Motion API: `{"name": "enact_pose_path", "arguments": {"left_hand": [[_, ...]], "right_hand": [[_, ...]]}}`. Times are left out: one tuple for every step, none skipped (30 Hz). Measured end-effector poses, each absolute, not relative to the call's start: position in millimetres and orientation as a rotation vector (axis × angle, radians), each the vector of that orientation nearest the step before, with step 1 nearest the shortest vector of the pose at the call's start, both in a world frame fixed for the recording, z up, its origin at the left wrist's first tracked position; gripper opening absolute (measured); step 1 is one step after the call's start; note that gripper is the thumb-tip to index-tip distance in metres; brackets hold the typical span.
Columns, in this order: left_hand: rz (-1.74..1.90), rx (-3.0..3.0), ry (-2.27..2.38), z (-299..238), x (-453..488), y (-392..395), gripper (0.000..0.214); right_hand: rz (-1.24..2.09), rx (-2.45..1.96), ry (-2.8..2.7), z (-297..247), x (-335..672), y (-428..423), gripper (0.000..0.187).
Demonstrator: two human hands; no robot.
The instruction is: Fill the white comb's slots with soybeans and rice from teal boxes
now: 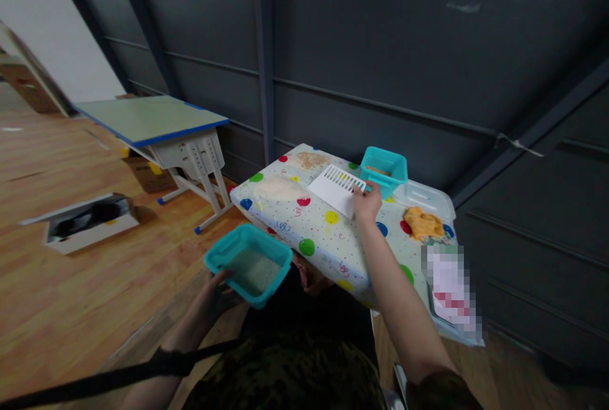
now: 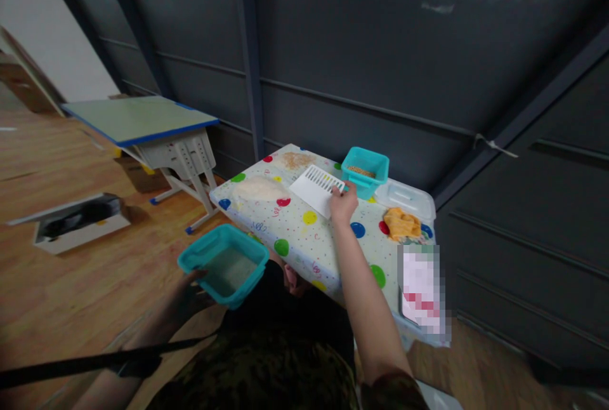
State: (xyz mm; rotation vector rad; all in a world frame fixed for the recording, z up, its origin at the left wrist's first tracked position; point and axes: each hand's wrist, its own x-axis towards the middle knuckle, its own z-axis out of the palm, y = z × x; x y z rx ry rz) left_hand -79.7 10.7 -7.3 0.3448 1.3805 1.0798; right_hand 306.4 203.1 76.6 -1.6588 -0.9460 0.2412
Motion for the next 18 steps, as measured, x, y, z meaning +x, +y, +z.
{"name": "enact_pose_path", "arguments": {"left_hand": [[1.069,0.362,1.377,-9,-79,13,0.048],[1.064,0.364,1.374,-10,-79,15,0.049],[1.062,0.362,1.372,-10,-78,17,0.050],[1.062,0.358,1.372,-9,-77,19,0.051],[1.065,0.355,1.368,-9,-75,20,0.052],[1.067,0.356,1.363,-7,-74,22,0.052],[1.068,0.359,1.358,-6,-72,25,0.050],[1.068,0.360,1.355,-4,-70,27,0.048],[1.068,0.358,1.352,-2,-68,29,0.046],[1.069,0.353,1.350,-1,-67,32,0.044],[1.069,0.347,1.348,1,-65,34,0.043],[1.069,0.342,1.345,1,-64,36,0.042],[1.068,0.342,1.338,2,-62,38,0.041],[1.066,0.346,1.330,3,-62,39,0.041],[1.063,0.354,1.321,3,-61,40,0.042],[1.060,0.362,1.312,3,-60,41,0.042],[1.058,0.372,1.303,3,-60,41,0.043],[1.059,0.383,1.297,4,-59,41,0.044]], "right_hand": [[0.234,-1.696,-0.955,76,307,203,0.043],[0.229,-1.725,-0.965,76,308,203,0.044],[0.225,-1.746,-0.977,75,308,203,0.045],[0.221,-1.763,-0.990,75,308,202,0.045],[0.220,-1.776,-1.010,74,309,202,0.046],[0.223,-1.787,-1.029,73,309,202,0.047],[0.231,-1.797,-1.048,73,309,201,0.048],[0.242,-1.806,-1.064,73,309,201,0.050],[0.258,-1.814,-1.077,73,309,200,0.051],[0.276,-1.820,-1.086,73,308,199,0.051],[0.291,-1.826,-1.093,74,307,198,0.050],[0.301,-1.829,-1.099,74,306,198,0.049],[0.312,-1.827,-1.107,75,305,197,0.047],[0.327,-1.821,-1.117,75,303,196,0.044],[0.352,-1.807,-1.132,75,301,195,0.041],[0.391,-1.786,-1.148,75,299,195,0.039],[0.442,-1.757,-1.163,74,297,195,0.037],[0.500,-1.723,-1.171,73,296,195,0.036]]}}
